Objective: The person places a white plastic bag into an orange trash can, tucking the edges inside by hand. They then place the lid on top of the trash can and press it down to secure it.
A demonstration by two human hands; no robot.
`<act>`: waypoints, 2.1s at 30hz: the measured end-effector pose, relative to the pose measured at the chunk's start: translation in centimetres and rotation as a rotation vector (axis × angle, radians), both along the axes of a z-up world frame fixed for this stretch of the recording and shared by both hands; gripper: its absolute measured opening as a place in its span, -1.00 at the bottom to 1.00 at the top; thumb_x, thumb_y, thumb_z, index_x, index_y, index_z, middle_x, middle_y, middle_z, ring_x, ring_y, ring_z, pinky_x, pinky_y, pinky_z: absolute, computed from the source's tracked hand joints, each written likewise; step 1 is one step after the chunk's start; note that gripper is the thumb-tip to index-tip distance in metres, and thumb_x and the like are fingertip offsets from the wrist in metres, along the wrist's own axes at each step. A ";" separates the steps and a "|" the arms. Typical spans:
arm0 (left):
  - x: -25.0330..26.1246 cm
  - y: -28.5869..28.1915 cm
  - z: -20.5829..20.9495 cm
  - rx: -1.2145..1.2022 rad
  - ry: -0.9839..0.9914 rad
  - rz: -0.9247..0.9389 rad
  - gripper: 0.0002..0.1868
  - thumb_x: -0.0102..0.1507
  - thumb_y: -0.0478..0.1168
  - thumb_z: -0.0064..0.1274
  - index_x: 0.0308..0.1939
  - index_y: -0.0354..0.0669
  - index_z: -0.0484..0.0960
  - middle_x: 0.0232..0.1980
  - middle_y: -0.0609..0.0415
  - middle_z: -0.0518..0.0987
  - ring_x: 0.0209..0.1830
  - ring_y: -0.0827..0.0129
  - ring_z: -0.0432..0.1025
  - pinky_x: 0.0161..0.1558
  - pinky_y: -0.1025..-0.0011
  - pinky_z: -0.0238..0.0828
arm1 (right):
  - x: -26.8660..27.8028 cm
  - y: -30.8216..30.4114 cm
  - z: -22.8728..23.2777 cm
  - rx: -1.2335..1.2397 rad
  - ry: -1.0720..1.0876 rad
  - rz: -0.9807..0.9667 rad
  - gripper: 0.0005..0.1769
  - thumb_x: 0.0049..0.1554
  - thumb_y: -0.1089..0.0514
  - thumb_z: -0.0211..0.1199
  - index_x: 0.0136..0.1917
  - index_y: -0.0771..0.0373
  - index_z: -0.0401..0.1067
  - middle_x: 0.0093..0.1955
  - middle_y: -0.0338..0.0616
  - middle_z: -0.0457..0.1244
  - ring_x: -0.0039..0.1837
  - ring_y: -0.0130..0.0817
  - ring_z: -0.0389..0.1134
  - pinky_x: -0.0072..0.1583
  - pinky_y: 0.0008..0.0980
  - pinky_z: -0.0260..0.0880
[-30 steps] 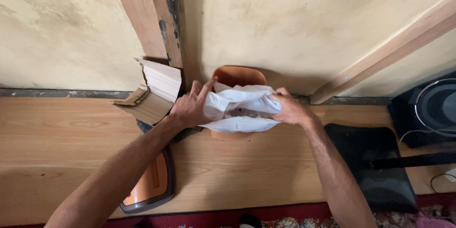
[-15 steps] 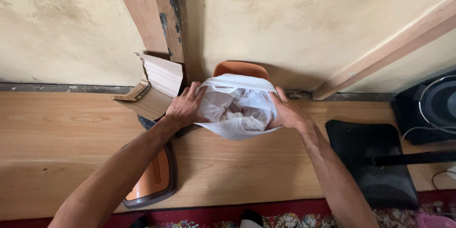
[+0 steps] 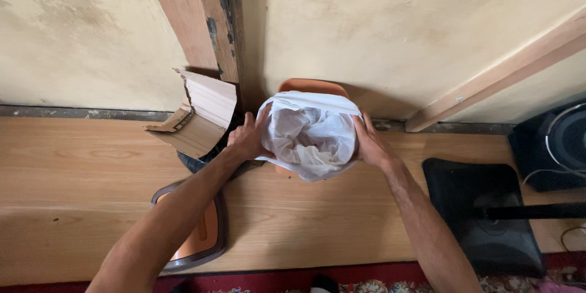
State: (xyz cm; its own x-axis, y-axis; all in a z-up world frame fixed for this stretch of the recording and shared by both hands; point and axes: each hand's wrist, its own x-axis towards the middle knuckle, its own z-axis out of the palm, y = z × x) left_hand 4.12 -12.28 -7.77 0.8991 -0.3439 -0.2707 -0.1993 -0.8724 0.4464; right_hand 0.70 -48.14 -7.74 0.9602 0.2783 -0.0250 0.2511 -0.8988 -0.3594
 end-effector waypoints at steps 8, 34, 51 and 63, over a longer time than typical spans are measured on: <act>5.6 1.3 -2.5 -0.168 -0.030 -0.101 0.10 -0.04 -0.20 0.38 0.54 0.18 0.15 0.39 -0.33 0.23 0.32 -0.25 0.32 0.31 0.09 0.35 | 1.9 -1.2 1.7 0.097 0.252 -0.036 0.44 -0.26 0.18 0.66 0.67 0.09 -0.19 0.65 0.08 -0.24 0.64 0.00 -0.09 0.56 -0.17 0.05; 8.9 -4.0 -0.2 -0.475 -0.320 0.051 -0.65 0.28 -0.16 0.13 0.13 -0.09 0.53 0.11 -0.18 0.63 0.12 -0.14 0.51 0.15 0.06 0.45 | 7.6 -1.0 -2.9 0.577 -0.154 -0.188 -0.61 0.28 0.07 0.19 0.33 0.21 0.47 0.25 -0.01 0.40 0.23 -0.30 0.43 0.23 -0.31 0.42; 9.0 -2.7 -4.5 -0.541 -0.138 0.269 -0.73 0.21 -0.23 0.16 -0.01 -0.11 0.74 -0.15 -0.09 0.72 -0.16 0.19 0.63 -0.07 0.28 0.53 | 7.5 0.1 -2.0 0.608 -0.025 -0.262 -0.72 0.22 0.17 0.30 0.19 0.20 0.65 -0.28 -0.20 0.31 -0.25 -0.61 0.17 -0.22 -0.50 0.20; 7.3 -2.7 -10.9 -1.277 0.695 0.586 -0.67 0.32 -0.26 0.08 0.11 -0.40 0.58 -0.02 -0.11 0.68 -0.15 0.32 0.60 -0.06 0.32 0.59 | 9.2 0.9 -3.6 0.843 0.072 -0.275 -0.75 0.22 0.22 0.24 0.12 0.30 0.62 0.02 -0.23 0.47 0.04 -0.56 0.40 0.12 -0.56 0.39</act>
